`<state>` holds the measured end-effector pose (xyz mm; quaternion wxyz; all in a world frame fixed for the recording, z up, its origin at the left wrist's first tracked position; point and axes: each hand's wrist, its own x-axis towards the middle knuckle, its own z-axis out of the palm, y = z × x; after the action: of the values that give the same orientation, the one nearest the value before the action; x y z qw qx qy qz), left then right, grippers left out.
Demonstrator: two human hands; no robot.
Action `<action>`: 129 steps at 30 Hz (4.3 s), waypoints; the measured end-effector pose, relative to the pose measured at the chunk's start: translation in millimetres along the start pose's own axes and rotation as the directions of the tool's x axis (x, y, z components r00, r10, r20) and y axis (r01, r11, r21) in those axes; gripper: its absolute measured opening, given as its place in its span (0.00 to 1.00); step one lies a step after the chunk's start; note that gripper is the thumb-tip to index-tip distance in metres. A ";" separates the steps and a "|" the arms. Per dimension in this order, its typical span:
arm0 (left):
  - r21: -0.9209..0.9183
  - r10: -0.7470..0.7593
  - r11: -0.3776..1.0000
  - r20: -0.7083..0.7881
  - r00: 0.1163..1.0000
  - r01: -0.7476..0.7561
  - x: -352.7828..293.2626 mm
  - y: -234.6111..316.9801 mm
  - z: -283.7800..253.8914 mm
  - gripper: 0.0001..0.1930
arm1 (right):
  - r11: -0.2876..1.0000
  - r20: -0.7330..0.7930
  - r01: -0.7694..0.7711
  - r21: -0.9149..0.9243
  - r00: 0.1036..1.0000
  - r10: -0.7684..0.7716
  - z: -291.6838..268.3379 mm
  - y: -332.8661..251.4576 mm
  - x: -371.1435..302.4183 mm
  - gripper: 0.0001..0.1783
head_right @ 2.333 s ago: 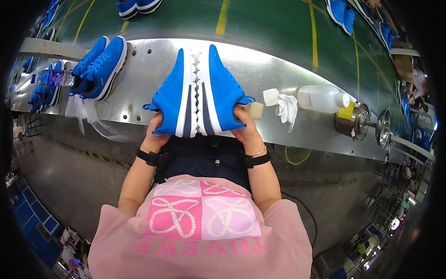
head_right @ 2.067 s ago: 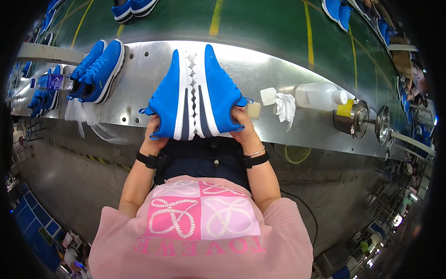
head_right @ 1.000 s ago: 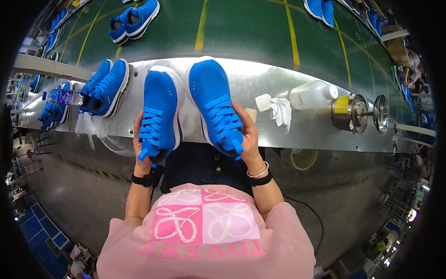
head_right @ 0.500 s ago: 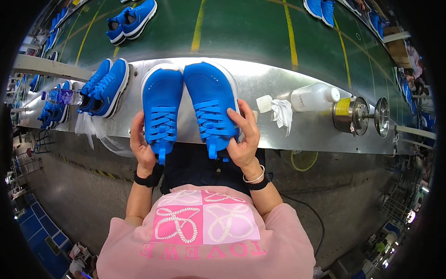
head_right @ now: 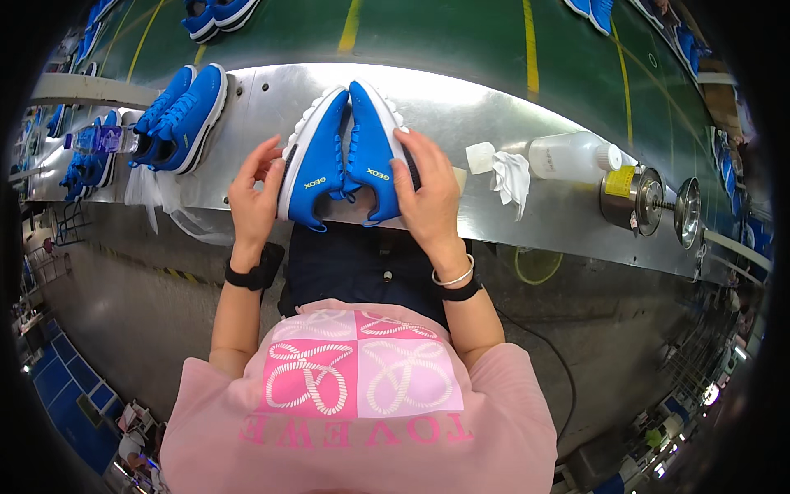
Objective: Cleaning and inspecting manufactured shoes on a conveyor line.
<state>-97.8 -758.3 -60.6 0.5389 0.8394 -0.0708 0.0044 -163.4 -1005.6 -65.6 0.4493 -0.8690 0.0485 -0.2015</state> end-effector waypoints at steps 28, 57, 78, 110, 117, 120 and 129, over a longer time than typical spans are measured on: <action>-0.500 -0.400 0.738 0.216 0.891 0.453 13.6 -48.6 2.9 0.14 | 0.778 0.239 -0.426 0.462 0.904 0.354 5.3 23.5 -4.6 0.27; 0.250 0.240 0.936 0.065 0.969 -0.249 13.0 -15.3 -4.7 0.18 | 0.708 0.243 -0.479 0.519 0.877 0.415 -1.3 31.0 -4.5 0.22; -0.031 0.245 0.963 0.525 0.815 -0.269 -55.2 44.2 77.9 0.34 | 0.951 -0.287 -0.276 -0.137 0.930 0.228 -83.5 68.9 -21.5 0.07; -0.131 0.306 0.952 0.355 0.884 -0.277 -50.9 25.7 103.5 0.17 | 0.838 0.279 0.360 -0.411 0.924 -0.260 -41.6 -16.3 8.8 0.15; -0.121 0.380 0.925 0.360 0.852 -0.361 -41.4 46.6 113.7 0.18 | 0.855 0.240 0.306 -0.418 0.945 -0.220 -65.2 -4.4 -16.9 0.13; -0.108 0.413 0.909 0.367 0.833 -0.403 -34.6 58.2 117.9 0.17 | 0.885 0.135 0.249 -0.392 0.968 -0.213 -56.6 8.0 3.1 0.12; -0.019 0.380 0.910 0.435 0.816 -0.414 -28.8 66.7 123.3 0.16 | 0.914 0.111 0.203 -0.351 0.978 -0.174 -71.9 3.9 -20.5 0.10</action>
<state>-143.0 -893.8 -54.4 0.4643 0.8062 -0.3608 -0.0653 -210.0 -1057.1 -38.0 0.2624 -0.9443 -0.0168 -0.1978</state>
